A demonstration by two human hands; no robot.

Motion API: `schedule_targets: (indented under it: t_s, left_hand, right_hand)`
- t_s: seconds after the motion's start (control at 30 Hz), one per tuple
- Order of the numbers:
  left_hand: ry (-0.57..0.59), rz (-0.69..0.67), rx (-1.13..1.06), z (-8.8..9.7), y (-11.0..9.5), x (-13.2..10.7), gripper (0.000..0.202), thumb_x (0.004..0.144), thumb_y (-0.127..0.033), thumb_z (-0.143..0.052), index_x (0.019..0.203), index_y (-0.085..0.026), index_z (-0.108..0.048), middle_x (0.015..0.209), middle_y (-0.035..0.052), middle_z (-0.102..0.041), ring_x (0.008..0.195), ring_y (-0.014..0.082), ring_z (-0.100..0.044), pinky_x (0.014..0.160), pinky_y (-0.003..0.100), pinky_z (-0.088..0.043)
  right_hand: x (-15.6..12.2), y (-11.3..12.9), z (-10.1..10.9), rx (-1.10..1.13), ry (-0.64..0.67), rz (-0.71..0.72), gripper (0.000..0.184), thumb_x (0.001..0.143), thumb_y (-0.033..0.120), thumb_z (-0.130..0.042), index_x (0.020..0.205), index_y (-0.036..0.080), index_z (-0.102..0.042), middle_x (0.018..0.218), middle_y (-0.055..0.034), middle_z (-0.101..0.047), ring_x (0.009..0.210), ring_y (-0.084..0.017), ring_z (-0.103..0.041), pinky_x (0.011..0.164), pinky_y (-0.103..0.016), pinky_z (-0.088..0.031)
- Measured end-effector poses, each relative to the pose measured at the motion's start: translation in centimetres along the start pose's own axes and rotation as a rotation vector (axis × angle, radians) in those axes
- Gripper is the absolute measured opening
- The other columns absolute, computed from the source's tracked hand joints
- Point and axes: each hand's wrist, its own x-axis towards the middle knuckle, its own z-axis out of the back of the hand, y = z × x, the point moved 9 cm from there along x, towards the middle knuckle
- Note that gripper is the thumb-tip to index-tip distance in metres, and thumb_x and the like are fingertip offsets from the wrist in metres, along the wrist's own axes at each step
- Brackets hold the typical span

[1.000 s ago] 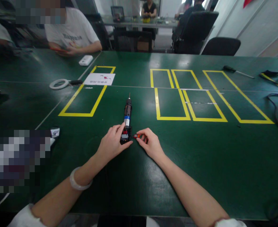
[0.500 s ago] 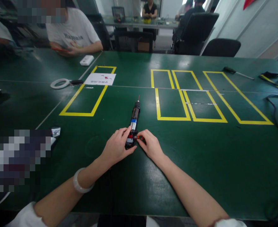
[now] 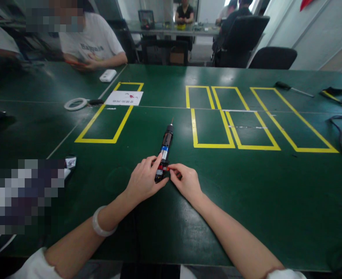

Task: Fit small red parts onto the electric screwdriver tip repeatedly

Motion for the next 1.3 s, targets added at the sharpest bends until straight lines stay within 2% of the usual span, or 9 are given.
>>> schedule_targets:
  t_s: [0.17, 0.47, 0.6, 0.73, 0.87, 1.1, 1.2, 1.3]
  left_hand:
    - [-0.006, 0.056, 0.056, 0.0, 0.3, 0.7, 0.071, 0.089, -0.057, -0.046, 0.147, -0.016, -0.036, 0.115, 0.0122, -0.054, 0.099, 0.0267, -0.053, 0.079, 0.037, -0.042]
    - [0.018, 0.065, 0.129, 0.5, 1.4, 0.9, 0.064, 0.091, -0.049, -0.047, 0.148, -0.021, -0.036, 0.112, 0.0116, -0.054, 0.097, 0.026, -0.052, 0.075, 0.035, -0.041]
    - [0.027, 0.081, 0.195, 0.9, 3.0, 0.9, 0.063, 0.092, -0.048, -0.045, 0.147, -0.02, -0.036, 0.116, 0.0139, -0.053, 0.1, 0.0281, -0.053, 0.078, 0.037, -0.042]
    - [0.06, 0.157, 0.264, 1.5, 7.2, 1.1, 0.063, 0.093, -0.049, -0.042, 0.149, -0.021, -0.032, 0.122, 0.0157, -0.052, 0.102, 0.0303, -0.053, 0.08, 0.038, -0.043]
    - [0.131, 0.266, 0.312, 1.9, 13.1, 1.0, 0.066, 0.094, -0.049, -0.038, 0.152, -0.019, -0.027, 0.128, 0.0197, -0.048, 0.104, 0.0339, -0.053, 0.08, 0.041, -0.045]
    - [0.178, 0.479, 0.303, 3.1, 22.7, -0.4, 0.069, 0.094, -0.052, -0.031, 0.151, -0.013, -0.024, 0.134, 0.0253, -0.043, 0.114, 0.0415, -0.049, 0.089, 0.05, -0.043]
    - [0.188, 0.572, 0.257, 3.8, 25.4, -0.8, 0.068, 0.094, -0.054, -0.029, 0.15, -0.014, -0.024, 0.137, 0.0267, -0.039, 0.118, 0.0431, -0.046, 0.09, 0.053, -0.042]
    - [0.194, 0.649, 0.226, 4.3, 26.7, -1.0, 0.071, 0.093, -0.057, -0.027, 0.149, -0.013, -0.025, 0.137, 0.0281, -0.039, 0.118, 0.0444, -0.046, 0.089, 0.054, -0.042]
  right_hand:
    - [0.0, -0.2, 0.1, 0.05, 0.01, -0.039, 0.018, 0.087, 0.015, -0.054, 0.098, 0.018, -0.068, 0.088, -0.0041, -0.073, 0.068, -0.014, -0.065, 0.062, -0.024, -0.051]
    - [0.0, 0.1, -1.1, 0.132, 0.147, 0.06, 0.029, 0.088, 0.013, -0.054, 0.113, 0.022, -0.064, 0.096, -0.0031, -0.068, 0.084, -0.015, -0.063, 0.075, -0.027, -0.049]
    - [0.1, -0.5, -0.8, 0.147, 0.125, 0.051, 0.023, 0.09, 0.014, -0.051, 0.108, 0.022, -0.064, 0.099, -0.0036, -0.068, 0.083, -0.015, -0.062, 0.074, -0.027, -0.048]
    - [0.3, -1.1, -0.5, 0.169, 0.102, 0.043, 0.021, 0.091, 0.014, -0.051, 0.107, 0.022, -0.063, 0.102, -0.0043, -0.069, 0.086, -0.016, -0.063, 0.075, -0.028, -0.048]
    - [0.4, -1.4, -0.6, 0.175, 0.095, 0.035, 0.021, 0.091, 0.014, -0.051, 0.107, 0.021, -0.062, 0.101, -0.0048, -0.07, 0.089, -0.017, -0.064, 0.076, -0.029, -0.049]
    - [0.4, -1.6, -0.6, 0.19, 0.092, 0.025, 0.021, 0.091, 0.015, -0.051, 0.107, 0.021, -0.063, 0.099, -0.005, -0.071, 0.086, -0.016, -0.065, 0.075, -0.029, -0.05]
    - [0.4, -1.7, -0.7, 0.201, 0.092, 0.021, 0.021, 0.091, 0.015, -0.051, 0.107, 0.021, -0.063, 0.099, -0.0051, -0.071, 0.085, -0.016, -0.065, 0.076, -0.029, -0.05]
    - [0.4, -1.8, -0.7, 0.207, 0.096, 0.023, 0.021, 0.091, 0.014, -0.051, 0.107, 0.02, -0.063, 0.099, -0.0049, -0.071, 0.083, -0.015, -0.064, 0.076, -0.029, -0.05]
